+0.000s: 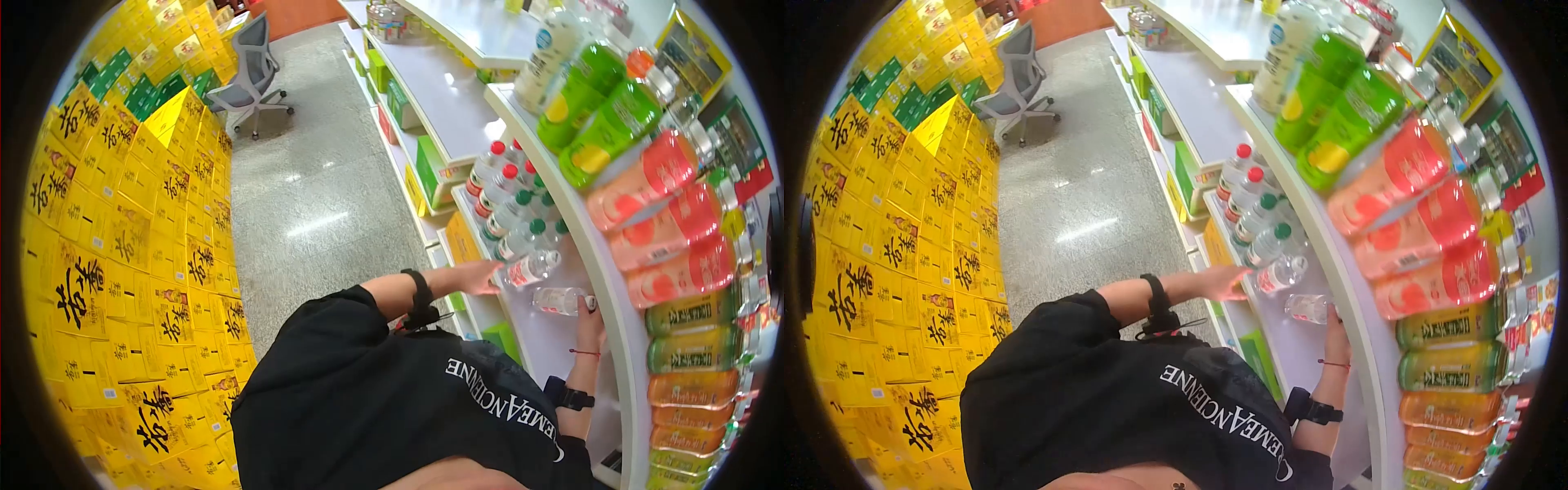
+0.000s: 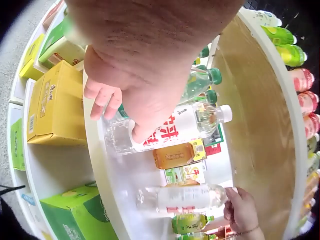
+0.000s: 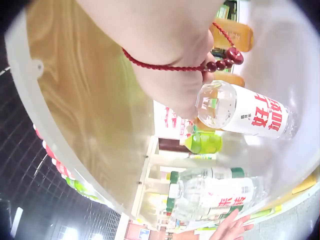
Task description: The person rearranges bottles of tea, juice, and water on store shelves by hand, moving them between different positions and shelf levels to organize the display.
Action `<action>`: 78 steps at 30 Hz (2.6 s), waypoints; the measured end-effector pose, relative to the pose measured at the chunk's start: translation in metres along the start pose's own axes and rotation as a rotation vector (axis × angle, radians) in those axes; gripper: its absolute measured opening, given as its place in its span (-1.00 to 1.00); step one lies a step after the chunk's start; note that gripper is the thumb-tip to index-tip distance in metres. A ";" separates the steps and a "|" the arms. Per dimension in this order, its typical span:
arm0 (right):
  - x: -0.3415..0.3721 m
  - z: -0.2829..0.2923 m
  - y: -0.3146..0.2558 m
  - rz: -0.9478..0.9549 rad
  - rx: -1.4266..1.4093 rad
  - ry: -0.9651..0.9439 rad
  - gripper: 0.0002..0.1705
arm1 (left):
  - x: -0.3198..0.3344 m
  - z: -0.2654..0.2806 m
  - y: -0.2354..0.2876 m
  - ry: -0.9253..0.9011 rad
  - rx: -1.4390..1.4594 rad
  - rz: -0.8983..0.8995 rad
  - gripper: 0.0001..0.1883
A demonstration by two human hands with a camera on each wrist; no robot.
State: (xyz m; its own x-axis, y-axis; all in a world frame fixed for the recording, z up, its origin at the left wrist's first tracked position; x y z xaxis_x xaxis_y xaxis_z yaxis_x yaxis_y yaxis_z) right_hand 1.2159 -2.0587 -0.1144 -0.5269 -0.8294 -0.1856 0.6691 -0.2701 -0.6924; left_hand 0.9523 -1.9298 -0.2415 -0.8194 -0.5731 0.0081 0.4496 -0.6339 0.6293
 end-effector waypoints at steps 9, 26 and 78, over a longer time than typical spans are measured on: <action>-0.047 -0.047 -0.032 0.066 0.040 -0.054 -0.36 | 0.035 0.052 0.006 -0.036 -0.018 -0.104 -0.24; -0.029 -0.044 -0.054 0.060 0.151 -0.077 -0.20 | 0.045 0.064 0.024 0.033 0.043 -0.126 -0.22; -0.025 -0.125 0.051 -0.191 -0.409 -0.124 -0.10 | 0.105 0.129 -0.051 0.104 0.111 0.048 -0.25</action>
State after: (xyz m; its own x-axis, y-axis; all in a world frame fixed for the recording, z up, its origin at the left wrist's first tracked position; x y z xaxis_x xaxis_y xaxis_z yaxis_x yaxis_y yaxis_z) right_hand 1.1981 -1.9910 -0.2323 -0.5376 -0.8423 0.0396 0.2909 -0.2294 -0.9288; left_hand 0.7976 -1.8903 -0.1726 -0.7541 -0.6557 -0.0373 0.4401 -0.5467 0.7123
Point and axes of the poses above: each hand's wrist, its own x-axis away from the middle knuckle, its own z-axis out of the back of the hand, y = z × x, the point moved 5 cm from there along -x, towards the middle knuckle, and after that the axes turned 14 degrees about -x, right-handed, at the moved point
